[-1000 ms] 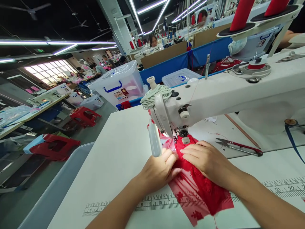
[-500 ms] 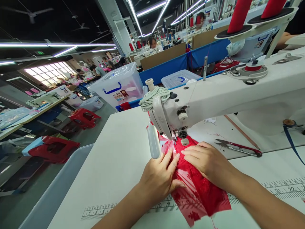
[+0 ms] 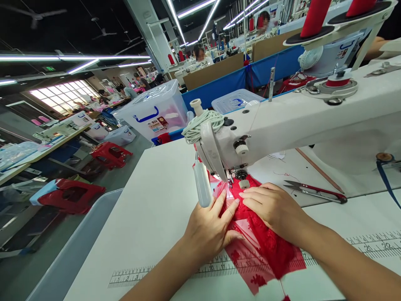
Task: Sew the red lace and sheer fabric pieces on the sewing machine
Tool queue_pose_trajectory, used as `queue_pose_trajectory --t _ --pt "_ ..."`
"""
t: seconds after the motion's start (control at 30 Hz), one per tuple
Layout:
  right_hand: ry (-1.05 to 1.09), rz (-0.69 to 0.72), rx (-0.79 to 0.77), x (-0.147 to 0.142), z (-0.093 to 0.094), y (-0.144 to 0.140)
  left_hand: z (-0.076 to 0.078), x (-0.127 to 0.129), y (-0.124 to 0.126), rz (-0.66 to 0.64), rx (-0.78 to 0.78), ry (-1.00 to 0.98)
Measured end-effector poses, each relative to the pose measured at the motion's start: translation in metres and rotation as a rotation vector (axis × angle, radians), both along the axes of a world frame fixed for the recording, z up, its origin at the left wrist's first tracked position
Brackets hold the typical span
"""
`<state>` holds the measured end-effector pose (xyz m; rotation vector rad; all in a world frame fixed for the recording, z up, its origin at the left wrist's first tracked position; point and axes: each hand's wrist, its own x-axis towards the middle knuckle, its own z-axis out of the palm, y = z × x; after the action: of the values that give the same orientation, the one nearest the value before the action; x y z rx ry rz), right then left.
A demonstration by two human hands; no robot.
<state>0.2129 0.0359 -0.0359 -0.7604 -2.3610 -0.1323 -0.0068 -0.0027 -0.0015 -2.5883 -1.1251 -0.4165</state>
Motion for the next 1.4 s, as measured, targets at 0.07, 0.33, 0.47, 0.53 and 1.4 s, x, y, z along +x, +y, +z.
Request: queue_pose_trajectory --t 0.07,0.33,0.47,0.53,1.4 --pt "0.002 -0.007 0.017 -0.001 0.001 0.0 0.0 -0.001 0.001 0.011 0.003 -0.01" --pt "-0.049 0.02 0.015 -0.002 0.006 0.001 0.001 -0.006 0.006 0.032 -0.039 0.002" --pt "-0.059 0.021 0.007 -0.002 0.003 0.002 0.003 -0.008 0.006 0.035 -0.043 0.004" --pt "-0.041 0.009 -0.001 -0.001 0.0 0.001 0.003 -0.009 0.006 0.034 -0.049 0.005" --pt "0.016 0.096 -0.061 -0.003 0.003 -0.001 0.006 -0.003 0.011 -0.076 -0.079 -0.002"
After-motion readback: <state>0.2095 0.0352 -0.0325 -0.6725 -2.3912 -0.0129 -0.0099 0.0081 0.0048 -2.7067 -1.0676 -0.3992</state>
